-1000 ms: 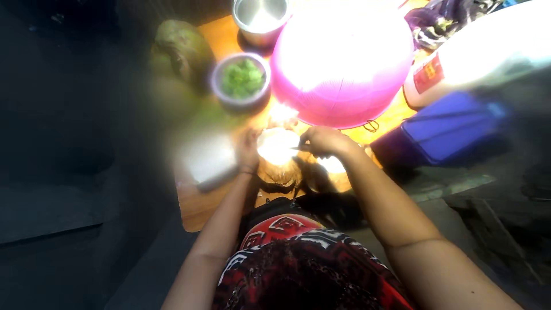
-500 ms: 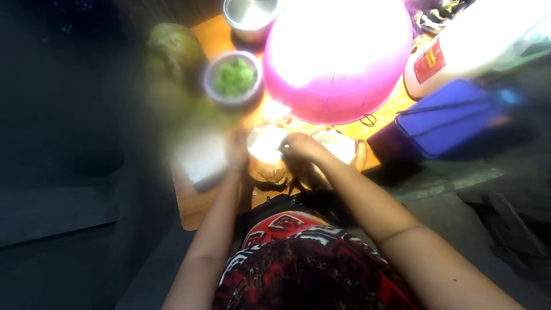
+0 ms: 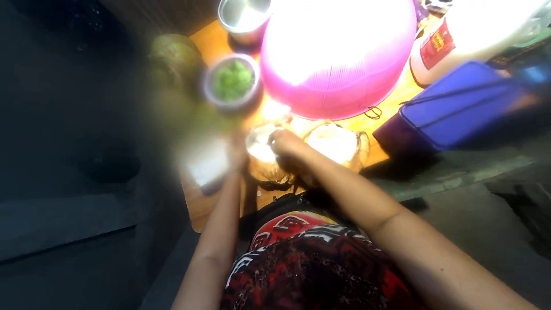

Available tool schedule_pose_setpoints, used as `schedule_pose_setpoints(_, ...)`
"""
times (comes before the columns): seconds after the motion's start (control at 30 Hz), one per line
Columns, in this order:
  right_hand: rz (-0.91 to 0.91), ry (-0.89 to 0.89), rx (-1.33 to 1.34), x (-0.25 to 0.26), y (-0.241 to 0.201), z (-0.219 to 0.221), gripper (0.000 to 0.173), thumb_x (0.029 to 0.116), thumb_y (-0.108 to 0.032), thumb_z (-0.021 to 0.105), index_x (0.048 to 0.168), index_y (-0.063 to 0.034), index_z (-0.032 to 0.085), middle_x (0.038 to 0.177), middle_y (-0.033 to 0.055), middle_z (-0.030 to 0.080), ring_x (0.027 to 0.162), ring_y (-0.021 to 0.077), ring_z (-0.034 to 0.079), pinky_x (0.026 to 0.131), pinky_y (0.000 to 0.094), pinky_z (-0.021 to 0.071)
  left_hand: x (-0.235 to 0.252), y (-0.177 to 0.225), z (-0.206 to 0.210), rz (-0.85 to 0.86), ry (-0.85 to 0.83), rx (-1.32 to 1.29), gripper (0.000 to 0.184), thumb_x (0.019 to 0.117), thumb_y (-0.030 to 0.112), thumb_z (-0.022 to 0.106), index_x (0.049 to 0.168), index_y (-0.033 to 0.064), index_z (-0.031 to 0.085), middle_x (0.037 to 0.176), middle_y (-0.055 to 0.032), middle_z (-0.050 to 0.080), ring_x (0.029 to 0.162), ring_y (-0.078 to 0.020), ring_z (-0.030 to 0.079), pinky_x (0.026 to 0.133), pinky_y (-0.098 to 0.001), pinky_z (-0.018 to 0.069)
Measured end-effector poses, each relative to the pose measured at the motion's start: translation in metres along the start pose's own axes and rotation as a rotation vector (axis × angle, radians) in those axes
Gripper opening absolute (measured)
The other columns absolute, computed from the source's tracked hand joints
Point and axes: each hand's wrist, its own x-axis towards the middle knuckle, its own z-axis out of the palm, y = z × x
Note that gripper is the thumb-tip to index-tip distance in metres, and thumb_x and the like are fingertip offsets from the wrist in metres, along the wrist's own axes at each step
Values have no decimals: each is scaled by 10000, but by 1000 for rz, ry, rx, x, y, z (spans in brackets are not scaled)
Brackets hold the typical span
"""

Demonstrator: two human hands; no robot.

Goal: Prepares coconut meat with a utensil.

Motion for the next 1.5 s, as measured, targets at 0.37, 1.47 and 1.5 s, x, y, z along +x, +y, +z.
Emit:
schedule_pose_setpoints(0.37, 311, 77, 679, -22, 14, 39, 357, 1099, -145, 415, 1409, -68, 576, 762, 93, 644, 551, 148, 595, 552, 324, 540, -12, 18, -1, -79, -19, 25, 379, 1107, 216, 436, 1382, -27, 532, 1287, -194, 637, 1177, -206, 621, 1050, -380, 475)
schedule_pose_setpoints(1.47, 445, 236, 909, 0, -12, 44, 280, 1075, -151, 483, 1297, -35, 607, 713, 57, 592, 509, 107, 526, 504, 277, 482, -10, 6, -5, -110, -105, -5, 389, 1117, 242, 418, 1431, 27, 500, 1312, -186, 620, 1175, -237, 617, 1036, -422, 480)
schedule_pose_setpoints(1.5, 427, 227, 913, 3, -19, 48, 290, 1087, -166, 477, 1317, -33, 593, 714, 68, 595, 513, 120, 542, 509, 289, 496, -7, 6, -5, -106, -109, 10, 378, 1118, 235, 414, 1416, 25, 515, 1284, -185, 631, 1151, -237, 623, 1022, -425, 486)
